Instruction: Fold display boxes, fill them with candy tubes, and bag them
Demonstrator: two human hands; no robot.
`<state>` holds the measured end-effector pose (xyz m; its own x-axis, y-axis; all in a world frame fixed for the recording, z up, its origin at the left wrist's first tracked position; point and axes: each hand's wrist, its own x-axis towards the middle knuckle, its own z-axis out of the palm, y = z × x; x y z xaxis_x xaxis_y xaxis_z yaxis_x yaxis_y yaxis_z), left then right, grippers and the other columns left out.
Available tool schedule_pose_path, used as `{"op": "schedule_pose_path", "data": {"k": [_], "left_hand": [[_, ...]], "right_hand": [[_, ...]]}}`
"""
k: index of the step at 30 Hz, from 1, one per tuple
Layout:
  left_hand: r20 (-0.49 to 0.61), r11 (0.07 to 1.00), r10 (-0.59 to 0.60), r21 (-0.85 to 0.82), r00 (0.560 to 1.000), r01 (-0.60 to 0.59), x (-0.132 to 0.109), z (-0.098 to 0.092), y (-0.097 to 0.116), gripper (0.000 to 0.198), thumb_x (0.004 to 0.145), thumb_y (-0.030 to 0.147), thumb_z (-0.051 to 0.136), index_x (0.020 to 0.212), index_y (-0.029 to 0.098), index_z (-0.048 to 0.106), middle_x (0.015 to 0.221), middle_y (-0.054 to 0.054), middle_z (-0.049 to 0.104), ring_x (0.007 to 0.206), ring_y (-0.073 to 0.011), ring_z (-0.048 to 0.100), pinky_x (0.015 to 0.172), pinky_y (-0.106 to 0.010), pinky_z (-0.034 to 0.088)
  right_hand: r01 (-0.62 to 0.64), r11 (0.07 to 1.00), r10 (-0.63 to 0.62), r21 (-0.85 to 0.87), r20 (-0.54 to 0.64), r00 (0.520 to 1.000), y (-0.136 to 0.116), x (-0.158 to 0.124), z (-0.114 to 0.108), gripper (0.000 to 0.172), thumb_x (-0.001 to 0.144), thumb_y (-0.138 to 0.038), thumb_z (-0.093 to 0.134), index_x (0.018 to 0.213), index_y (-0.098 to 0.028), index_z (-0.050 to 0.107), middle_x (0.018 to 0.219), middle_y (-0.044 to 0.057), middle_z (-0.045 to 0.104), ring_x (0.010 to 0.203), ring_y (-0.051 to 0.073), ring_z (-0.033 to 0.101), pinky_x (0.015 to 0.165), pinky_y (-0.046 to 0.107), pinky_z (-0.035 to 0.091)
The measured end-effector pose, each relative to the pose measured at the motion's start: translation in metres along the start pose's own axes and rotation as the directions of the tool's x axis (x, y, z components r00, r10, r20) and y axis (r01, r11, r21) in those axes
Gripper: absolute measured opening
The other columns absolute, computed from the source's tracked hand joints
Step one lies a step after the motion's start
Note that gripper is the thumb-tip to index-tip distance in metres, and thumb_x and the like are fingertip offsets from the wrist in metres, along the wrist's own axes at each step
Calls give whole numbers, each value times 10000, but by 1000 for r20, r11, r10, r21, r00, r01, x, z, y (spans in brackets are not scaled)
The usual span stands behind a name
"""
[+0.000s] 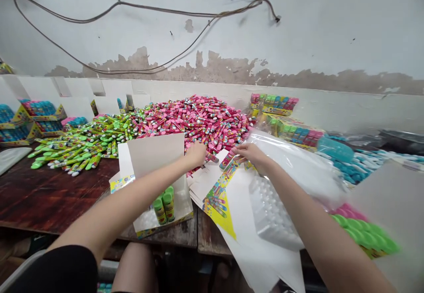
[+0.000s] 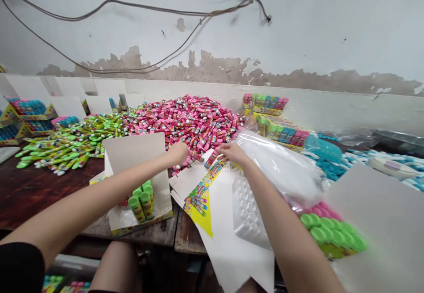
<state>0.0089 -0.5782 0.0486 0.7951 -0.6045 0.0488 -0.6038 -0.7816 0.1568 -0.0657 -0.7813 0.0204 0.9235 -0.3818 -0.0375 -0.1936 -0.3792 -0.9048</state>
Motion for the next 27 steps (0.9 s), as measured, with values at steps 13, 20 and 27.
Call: {"op": "schedule_pose_path", "data": {"k": [13, 20, 27], "left_hand": [[103, 924, 353, -193, 930, -330, -138, -109, -83, 286, 899, 322, 455, 931, 115, 651, 790, -64, 696, 627, -122, 627, 562, -209, 439], [-53, 969, 227, -92, 972, -231, -190, -74, -146, 195, 863, 226, 520, 908, 107, 667, 867, -83, 709, 744, -154, 623, 676, -239, 433], [-126, 963, 245, -81, 961, -256, -199, -17, -163, 154, 878, 197, 491, 838, 131, 623, 803, -67, 679, 735, -171, 610, 662, -252, 420]], "right_hand": [[473, 879, -367, -69, 534, 761, -117, -95, 71, 401, 754, -528, 637, 852, -142, 684, 680, 33, 666, 592, 129, 627, 442, 185, 383], [727, 649, -525, -225, 559, 642, -136, -116, 161, 240, 809, -373, 614, 838, -163, 727, 764, 36, 706, 647, 121, 581, 592, 223, 395], [724, 374, -452, -579, 568, 688, -123, -123, 203, 147, 822, -359, 612, 850, -264, 721, 832, 15, 699, 768, 174, 619, 573, 237, 325]]}}
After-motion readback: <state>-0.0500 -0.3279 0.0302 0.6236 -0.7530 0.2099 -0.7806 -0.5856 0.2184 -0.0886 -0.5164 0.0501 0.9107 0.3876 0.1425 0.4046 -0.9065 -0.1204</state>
